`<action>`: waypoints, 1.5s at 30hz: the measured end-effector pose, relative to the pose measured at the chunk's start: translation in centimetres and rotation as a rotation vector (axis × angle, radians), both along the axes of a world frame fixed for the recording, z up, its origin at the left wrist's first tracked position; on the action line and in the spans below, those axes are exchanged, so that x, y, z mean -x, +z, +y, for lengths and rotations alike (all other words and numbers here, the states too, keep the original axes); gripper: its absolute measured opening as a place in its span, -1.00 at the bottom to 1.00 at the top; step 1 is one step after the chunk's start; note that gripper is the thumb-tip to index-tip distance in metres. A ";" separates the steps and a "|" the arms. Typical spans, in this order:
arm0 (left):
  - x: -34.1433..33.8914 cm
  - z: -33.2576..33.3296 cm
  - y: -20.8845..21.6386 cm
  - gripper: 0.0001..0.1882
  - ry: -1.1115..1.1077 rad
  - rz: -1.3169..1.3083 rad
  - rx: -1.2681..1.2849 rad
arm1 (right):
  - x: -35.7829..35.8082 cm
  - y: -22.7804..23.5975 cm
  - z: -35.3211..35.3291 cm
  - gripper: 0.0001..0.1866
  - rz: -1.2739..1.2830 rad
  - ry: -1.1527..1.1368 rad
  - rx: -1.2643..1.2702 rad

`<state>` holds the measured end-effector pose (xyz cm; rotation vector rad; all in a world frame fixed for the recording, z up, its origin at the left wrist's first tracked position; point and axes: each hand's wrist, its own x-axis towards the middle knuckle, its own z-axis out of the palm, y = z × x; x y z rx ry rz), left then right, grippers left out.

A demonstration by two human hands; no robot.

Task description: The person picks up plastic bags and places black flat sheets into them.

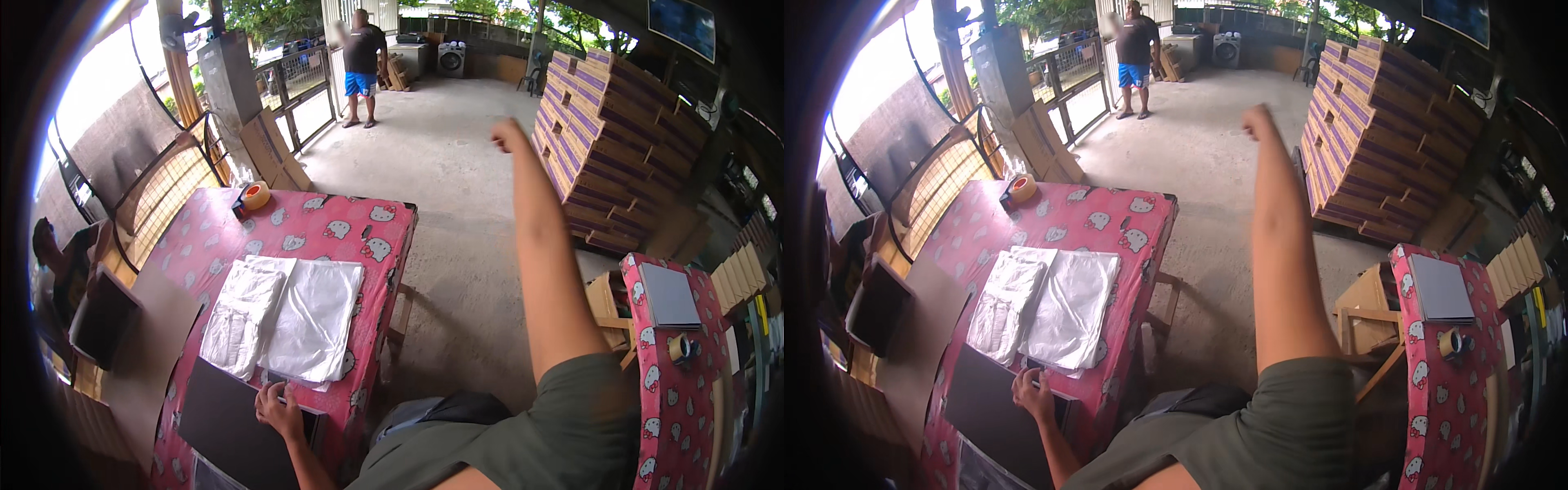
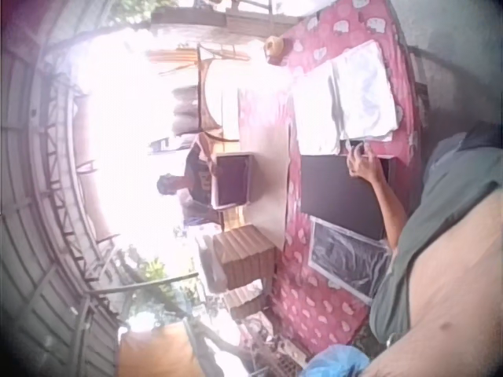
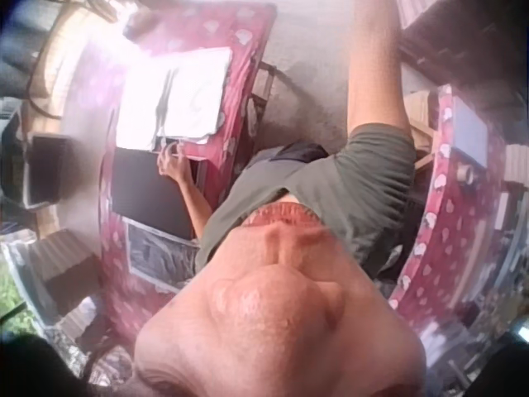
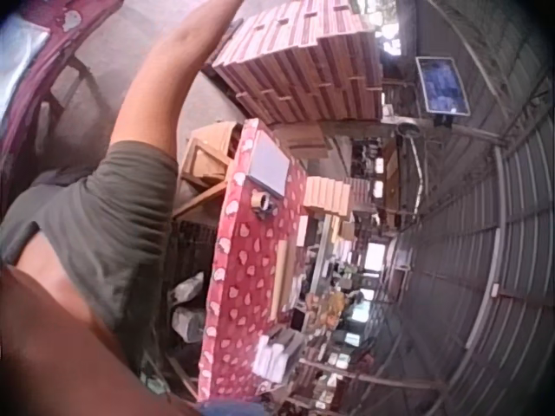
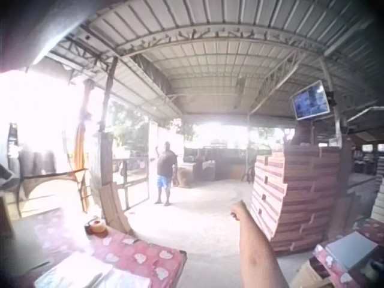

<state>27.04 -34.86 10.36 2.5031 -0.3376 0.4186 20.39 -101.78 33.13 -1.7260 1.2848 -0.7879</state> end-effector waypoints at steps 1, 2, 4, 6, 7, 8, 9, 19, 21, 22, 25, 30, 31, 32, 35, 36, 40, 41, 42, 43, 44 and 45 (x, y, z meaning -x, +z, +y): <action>-0.2 -0.3 0.0 -0.84 -0.030 -0.003 0.028 | 2.2 0.7 -2.3 -0.92 -0.042 -0.108 0.017; -0.1 -1.1 0.1 -0.84 -0.030 -0.023 0.034 | 3.7 1.9 -3.8 -0.91 0.066 -0.142 0.010; -0.5 -1.0 -0.4 -0.84 -0.044 -0.019 0.014 | 2.1 0.8 -2.2 -0.69 0.249 -0.013 0.022; -0.4 -0.7 -0.3 -0.84 -0.002 -0.012 -0.062 | -2.4 -1.3 2.2 -0.47 0.373 0.274 0.098; 0.0 -0.2 0.1 -0.85 0.033 0.015 -0.101 | -5.4 -2.8 6.3 -0.26 0.328 0.474 -0.012; 0.1 -0.1 0.0 -0.85 0.034 0.025 -0.115 | -7.4 -4.4 9.6 -0.28 0.327 0.577 -0.093; 0.1 -0.3 0.1 -0.85 0.026 0.026 -0.117 | -9.0 -5.7 11.6 -0.26 0.364 0.735 -0.139; -0.5 -0.4 -0.8 -0.88 0.001 -0.019 0.018 | -17.5 -21.6 37.5 -0.75 0.056 1.300 0.629; -0.2 0.6 -1.2 -0.88 0.014 0.001 0.010 | -14.8 -24.0 43.0 -0.70 0.054 1.559 0.469; -0.2 0.6 -1.2 -0.88 0.010 0.003 0.009 | -13.4 -24.5 44.5 -0.69 0.112 1.616 0.442; -0.3 0.0 -0.9 -0.89 -0.007 -0.004 0.038 | -11.1 -26.1 45.2 -0.69 0.285 1.686 0.506; -0.1 0.2 -0.6 -0.89 -0.002 -0.015 0.072 | -11.5 -25.7 44.6 -0.84 0.269 1.620 0.380; 0.0 0.1 -0.3 -0.89 -0.011 -0.018 0.074 | -11.9 -25.7 44.2 -0.84 0.229 1.589 0.374; 0.0 -0.2 -0.2 -0.89 -0.008 -0.021 0.074 | -12.3 -25.6 43.6 -0.84 0.190 1.557 0.367; -0.1 0.0 -0.3 -0.89 0.000 -0.040 0.065 | -13.3 -24.7 43.2 -0.83 0.082 1.463 -0.003; -0.2 -0.1 -0.3 -0.89 0.009 -0.036 0.093 | -13.4 -24.6 42.9 -0.82 0.052 1.415 -0.182; -0.4 -0.1 -0.7 -0.89 0.026 -0.034 0.155 | -13.4 -24.7 42.4 -0.62 0.122 1.554 0.284; -0.5 0.1 -0.9 -0.88 0.029 -0.036 0.158 | -13.0 -25.0 42.8 -0.55 0.223 1.611 0.327; -0.5 0.1 -0.9 -0.89 0.030 -0.031 0.135 | -12.3 -25.5 43.0 -0.58 0.307 1.639 0.453; -0.3 0.2 -0.8 -0.89 0.036 -0.025 0.111 | -11.6 -25.7 43.4 -0.63 0.350 1.611 0.529; -0.2 0.4 -0.8 -0.89 0.044 -0.018 0.086 | -11.1 -25.8 43.9 -0.67 0.392 1.584 0.604; -0.2 0.3 -0.8 -0.89 0.039 -0.024 0.077 | -11.2 -26.0 43.5 -0.71 0.353 1.565 0.525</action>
